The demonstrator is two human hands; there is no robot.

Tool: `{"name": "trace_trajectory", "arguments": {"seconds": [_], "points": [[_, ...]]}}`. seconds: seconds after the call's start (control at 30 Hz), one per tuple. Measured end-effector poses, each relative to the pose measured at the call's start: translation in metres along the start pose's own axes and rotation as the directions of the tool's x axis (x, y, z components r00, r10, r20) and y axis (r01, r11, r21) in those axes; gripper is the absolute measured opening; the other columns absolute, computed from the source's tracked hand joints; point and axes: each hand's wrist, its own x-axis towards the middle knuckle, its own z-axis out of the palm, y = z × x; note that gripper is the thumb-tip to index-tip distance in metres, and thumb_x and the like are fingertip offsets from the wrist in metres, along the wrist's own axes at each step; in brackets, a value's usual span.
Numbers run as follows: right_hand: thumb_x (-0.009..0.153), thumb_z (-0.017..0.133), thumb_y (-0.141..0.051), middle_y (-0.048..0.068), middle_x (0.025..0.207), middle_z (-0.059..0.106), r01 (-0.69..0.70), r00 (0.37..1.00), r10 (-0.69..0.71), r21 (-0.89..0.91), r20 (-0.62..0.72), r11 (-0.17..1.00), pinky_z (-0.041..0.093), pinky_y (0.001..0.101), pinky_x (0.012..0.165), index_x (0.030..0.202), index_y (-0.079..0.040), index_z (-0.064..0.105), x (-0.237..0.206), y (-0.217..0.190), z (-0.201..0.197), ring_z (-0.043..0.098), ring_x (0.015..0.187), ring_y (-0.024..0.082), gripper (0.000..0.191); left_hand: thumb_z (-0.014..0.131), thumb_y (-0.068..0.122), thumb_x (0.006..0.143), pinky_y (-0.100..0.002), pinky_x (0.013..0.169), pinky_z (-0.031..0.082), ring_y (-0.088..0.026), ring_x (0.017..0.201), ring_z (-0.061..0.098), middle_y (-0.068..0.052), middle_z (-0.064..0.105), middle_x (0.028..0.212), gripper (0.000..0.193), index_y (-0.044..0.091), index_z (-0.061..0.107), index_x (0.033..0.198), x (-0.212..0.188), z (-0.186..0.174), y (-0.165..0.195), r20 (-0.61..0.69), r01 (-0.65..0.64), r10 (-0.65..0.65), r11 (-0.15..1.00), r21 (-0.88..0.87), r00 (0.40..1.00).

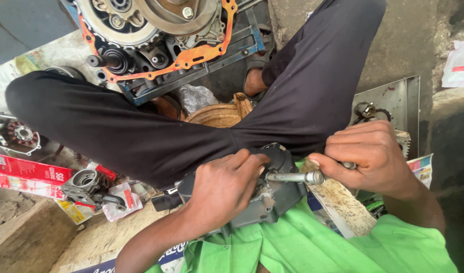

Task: The person assembles a motorcycle engine casing. They apply sealant to the casing, insert a bolt, and use a socket wrench to tighten it. They then place the casing cover onto the engine block.

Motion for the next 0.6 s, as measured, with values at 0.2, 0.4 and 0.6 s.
{"name": "trace_trajectory", "arguments": {"seconds": [0.2,0.4,0.6], "points": [[0.076,0.082,-0.010,0.005,0.049,0.052,-0.023,1.000,0.025,-0.119,0.008,0.993,0.036,0.0347,0.040,0.054,-0.003,0.060,0.008,-0.016,-0.002,0.051,0.040,0.019,0.032,0.067,0.017,0.096,-0.038,0.053,0.049,-0.024,0.071,0.068,-0.005,0.060,0.081,0.015,0.009,0.070,0.108,0.003,0.003,-0.006,-0.032,0.010,-0.009,1.000,0.012,0.999],[0.077,0.081,-0.012,0.005,0.052,0.055,0.013,1.000,-0.013,-0.157,0.005,0.988,0.039,0.0335,0.043,0.056,-0.004,0.060,0.009,-0.021,0.005,0.054,0.043,0.020,0.031,0.066,0.016,0.096,-0.039,0.055,0.050,-0.025,0.072,0.069,-0.006,0.061,0.082,0.017,0.009,0.069,0.111,0.003,0.005,-0.011,-0.062,-0.012,0.012,1.000,0.002,0.998],[0.080,0.080,-0.008,0.007,0.052,0.052,-0.009,0.998,-0.003,-0.184,-0.063,0.983,0.037,0.0368,0.044,0.056,-0.002,0.057,0.019,-0.017,0.015,0.050,0.043,0.023,0.034,0.066,0.014,0.095,-0.042,0.058,0.051,-0.028,0.073,0.069,-0.007,0.062,0.083,0.016,0.008,0.069,0.109,0.007,0.006,-0.017,-0.062,0.015,-0.015,1.000,-0.002,0.998]]}}
